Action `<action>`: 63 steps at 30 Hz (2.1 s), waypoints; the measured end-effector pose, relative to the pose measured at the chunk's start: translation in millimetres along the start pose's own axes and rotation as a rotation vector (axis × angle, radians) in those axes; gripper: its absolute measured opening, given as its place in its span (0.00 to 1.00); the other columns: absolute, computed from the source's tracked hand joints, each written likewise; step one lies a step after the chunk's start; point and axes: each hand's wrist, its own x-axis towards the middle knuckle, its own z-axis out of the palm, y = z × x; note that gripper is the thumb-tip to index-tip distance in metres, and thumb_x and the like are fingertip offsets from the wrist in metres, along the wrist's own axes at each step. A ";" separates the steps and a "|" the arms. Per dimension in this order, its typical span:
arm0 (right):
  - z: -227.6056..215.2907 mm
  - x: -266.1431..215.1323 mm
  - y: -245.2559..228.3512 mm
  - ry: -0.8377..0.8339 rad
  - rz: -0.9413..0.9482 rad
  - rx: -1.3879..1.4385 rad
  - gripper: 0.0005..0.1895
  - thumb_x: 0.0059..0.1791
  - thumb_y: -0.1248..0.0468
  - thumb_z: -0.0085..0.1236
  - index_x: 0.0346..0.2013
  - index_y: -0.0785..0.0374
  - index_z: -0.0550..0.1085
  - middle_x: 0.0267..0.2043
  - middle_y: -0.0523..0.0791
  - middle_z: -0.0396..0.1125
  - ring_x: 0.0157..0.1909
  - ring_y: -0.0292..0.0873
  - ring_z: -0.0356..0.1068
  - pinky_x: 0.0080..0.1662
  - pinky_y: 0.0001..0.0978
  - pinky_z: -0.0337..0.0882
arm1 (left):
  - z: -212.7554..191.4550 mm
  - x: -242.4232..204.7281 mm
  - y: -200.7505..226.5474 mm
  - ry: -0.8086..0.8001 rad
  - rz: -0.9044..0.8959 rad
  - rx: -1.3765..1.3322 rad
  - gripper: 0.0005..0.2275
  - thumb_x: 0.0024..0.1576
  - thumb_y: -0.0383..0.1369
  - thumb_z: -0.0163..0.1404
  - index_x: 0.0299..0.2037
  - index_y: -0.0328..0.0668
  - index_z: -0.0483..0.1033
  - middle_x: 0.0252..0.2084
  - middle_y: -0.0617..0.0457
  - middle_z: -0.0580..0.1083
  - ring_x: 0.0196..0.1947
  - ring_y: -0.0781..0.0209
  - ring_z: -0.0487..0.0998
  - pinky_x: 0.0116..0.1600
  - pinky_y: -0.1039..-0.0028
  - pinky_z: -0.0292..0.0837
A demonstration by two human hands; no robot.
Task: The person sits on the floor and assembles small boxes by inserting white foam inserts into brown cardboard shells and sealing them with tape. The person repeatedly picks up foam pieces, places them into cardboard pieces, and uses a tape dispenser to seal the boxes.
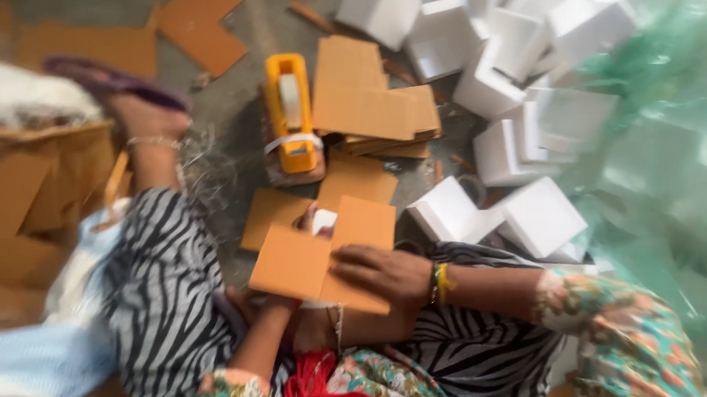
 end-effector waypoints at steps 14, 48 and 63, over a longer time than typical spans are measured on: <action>124.5 8.7 89.1 0.093 0.024 -0.366 0.26 0.50 0.66 0.45 0.65 0.59 0.66 0.71 0.53 0.57 0.75 0.58 0.53 0.73 0.49 0.56 | -17.8 19.3 22.7 -0.029 -0.054 0.088 0.23 0.67 0.43 0.37 0.71 0.49 0.58 0.64 0.37 0.69 0.60 0.34 0.71 0.57 0.53 0.70; -2.3 29.0 92.6 0.147 0.586 0.247 0.22 0.45 0.52 0.68 0.47 0.62 0.78 0.45 0.47 0.78 0.45 0.44 0.79 0.48 0.35 0.77 | -58.4 -19.1 35.5 0.236 0.009 0.063 0.40 0.50 0.21 0.52 0.75 0.44 0.47 0.70 0.35 0.65 0.64 0.33 0.69 0.62 0.55 0.70; 19.9 68.1 126.5 0.234 0.396 0.151 0.30 0.41 0.56 0.73 0.55 0.58 0.74 0.48 0.52 0.74 0.49 0.55 0.75 0.50 0.44 0.74 | -88.4 40.5 34.7 0.215 0.080 0.362 0.27 0.50 0.40 0.64 0.60 0.68 0.70 0.61 0.42 0.69 0.60 0.37 0.73 0.60 0.53 0.71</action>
